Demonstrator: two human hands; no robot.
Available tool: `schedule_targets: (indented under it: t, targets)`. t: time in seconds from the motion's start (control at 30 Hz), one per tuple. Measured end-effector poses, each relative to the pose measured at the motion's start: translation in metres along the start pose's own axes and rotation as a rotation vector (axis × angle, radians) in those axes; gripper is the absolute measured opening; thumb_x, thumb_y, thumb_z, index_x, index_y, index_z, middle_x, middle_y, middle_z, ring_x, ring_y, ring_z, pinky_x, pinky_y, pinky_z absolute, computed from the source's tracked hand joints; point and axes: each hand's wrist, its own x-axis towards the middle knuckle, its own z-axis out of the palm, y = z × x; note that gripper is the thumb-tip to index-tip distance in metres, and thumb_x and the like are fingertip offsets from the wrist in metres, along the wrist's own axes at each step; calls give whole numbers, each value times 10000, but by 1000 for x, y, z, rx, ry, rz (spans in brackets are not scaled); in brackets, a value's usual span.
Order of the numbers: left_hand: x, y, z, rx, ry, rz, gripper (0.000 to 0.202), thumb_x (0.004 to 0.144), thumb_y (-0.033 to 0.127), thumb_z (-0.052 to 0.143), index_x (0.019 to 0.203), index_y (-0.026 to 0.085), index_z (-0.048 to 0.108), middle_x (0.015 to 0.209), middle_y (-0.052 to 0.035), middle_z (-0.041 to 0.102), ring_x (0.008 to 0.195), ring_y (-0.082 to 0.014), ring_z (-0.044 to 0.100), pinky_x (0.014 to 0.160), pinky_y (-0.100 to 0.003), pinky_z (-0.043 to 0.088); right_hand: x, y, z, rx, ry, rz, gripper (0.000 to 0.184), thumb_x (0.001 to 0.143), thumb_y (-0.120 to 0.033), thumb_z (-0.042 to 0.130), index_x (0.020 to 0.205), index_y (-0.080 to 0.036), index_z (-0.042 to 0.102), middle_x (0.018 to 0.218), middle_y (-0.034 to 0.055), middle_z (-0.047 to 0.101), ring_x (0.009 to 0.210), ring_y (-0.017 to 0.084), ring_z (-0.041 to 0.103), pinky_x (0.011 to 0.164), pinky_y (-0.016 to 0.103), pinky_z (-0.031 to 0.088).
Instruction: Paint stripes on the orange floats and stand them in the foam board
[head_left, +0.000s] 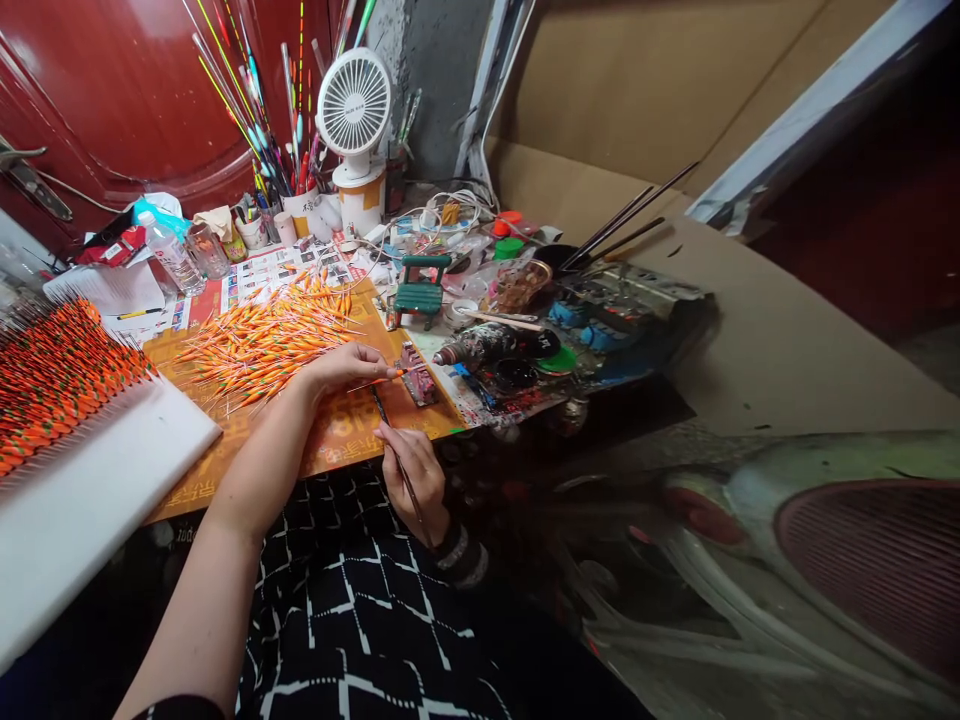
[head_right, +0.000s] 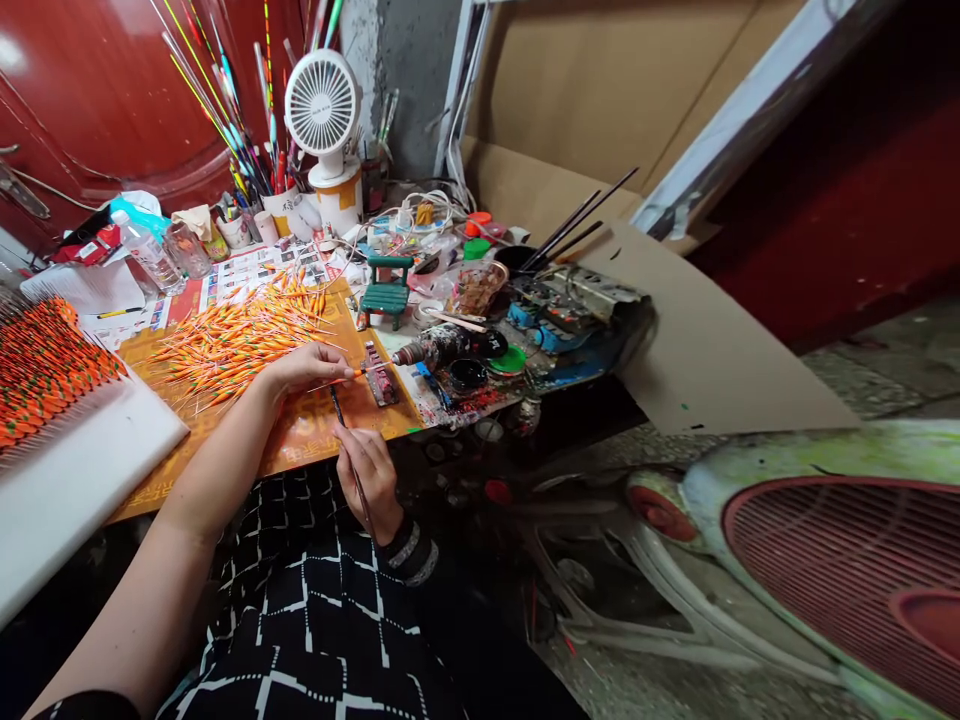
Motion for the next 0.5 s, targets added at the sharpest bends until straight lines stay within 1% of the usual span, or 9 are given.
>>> schedule_targets:
  t: [0.1, 0.27, 0.5]
  targets:
    - [0, 0, 0, -3, -6, 7, 471, 646, 556, 829, 669, 120, 651, 517, 64, 423, 454, -41, 297, 461, -233, 152, 0, 0, 0, -9, 2, 5, 540, 981, -54, 502, 1494, -222, 496, 1130, 124, 730, 1024, 241, 686, 890, 443, 593]
    - [0, 1, 0, -1, -7, 10, 481, 644, 563, 827, 644, 125, 628, 508, 69, 400, 450, -40, 282, 464, -240, 142, 0, -1, 2, -29, 2, 10, 537, 991, -64, 495, 1501, -229, 489, 1134, 123, 730, 1026, 240, 687, 888, 440, 594]
    - [-1, 2, 1, 1, 8, -9, 467, 626, 548, 835, 650, 128, 631, 519, 65, 413, 464, -45, 301, 477, -235, 155, 0, -1, 2, -27, 0, 16, 554, 988, -56, 499, 1513, -232, 476, 1147, 124, 730, 1034, 241, 685, 896, 434, 588]
